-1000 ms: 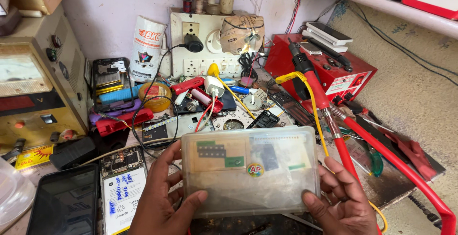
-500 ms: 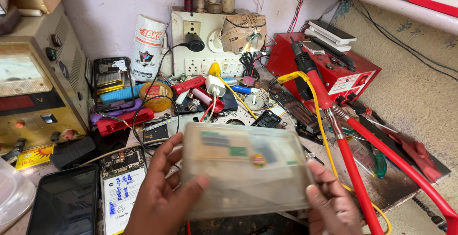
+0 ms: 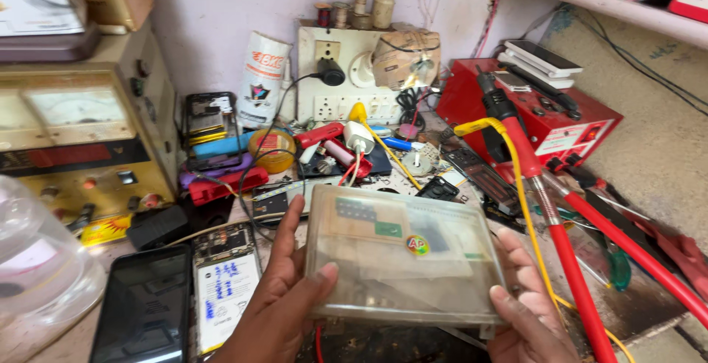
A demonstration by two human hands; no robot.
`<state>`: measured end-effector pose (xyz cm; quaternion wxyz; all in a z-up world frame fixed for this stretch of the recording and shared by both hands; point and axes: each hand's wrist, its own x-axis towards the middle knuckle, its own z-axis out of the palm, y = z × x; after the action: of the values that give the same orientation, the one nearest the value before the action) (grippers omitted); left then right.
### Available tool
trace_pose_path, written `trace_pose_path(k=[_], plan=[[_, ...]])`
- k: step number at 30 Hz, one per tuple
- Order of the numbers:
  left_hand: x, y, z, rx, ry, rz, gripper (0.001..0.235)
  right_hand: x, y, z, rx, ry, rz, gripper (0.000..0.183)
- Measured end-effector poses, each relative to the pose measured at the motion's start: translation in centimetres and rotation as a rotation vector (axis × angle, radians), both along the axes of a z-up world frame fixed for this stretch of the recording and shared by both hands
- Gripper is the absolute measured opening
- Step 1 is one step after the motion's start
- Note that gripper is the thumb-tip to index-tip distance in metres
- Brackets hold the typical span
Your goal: The person opens a plastic parts box, selects a small component from a bag, and uses tweezers and a soldering iron to work on a small circuit board. The person then places the box back on a shelf and continues soldering the component onto the board.
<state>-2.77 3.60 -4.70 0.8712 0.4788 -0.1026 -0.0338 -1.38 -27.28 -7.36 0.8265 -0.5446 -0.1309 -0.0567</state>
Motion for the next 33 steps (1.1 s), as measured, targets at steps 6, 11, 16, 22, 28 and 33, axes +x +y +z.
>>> trace_pose_path(k=[6, 11, 16, 22, 28, 33], plan=[[-0.6, 0.7, 1.8, 0.004, -0.088, 0.034, 0.085, -0.2, -0.1, -0.2, -0.698, -0.331, -0.384, 0.046], [-0.2, 1.0, 2.9, 0.044, 0.000, 0.070, 0.068, -0.7, 0.2, 1.6, -0.800, -0.554, -0.201, 0.063], [1.5, 0.7, 5.0, 0.464, -0.371, 0.180, 0.050, -0.4, 1.0, 4.4, -0.804, -0.476, -0.276, 0.072], [4.5, -0.1, 10.0, 0.535, -0.607, 0.210, 0.043, -1.1, 0.5, 8.5, -1.046, -0.759, -0.567, 0.076], [7.0, -2.1, 12.8, 0.383, -0.184, 0.056, 0.034, -0.5, -0.5, 12.0, -1.077, -0.880, -0.691, 0.063], [7.4, -2.8, 12.2, 0.505, -0.247, -0.015, 0.043, 0.0, -1.5, 12.9, -1.092, -0.942, -0.744, 0.063]])
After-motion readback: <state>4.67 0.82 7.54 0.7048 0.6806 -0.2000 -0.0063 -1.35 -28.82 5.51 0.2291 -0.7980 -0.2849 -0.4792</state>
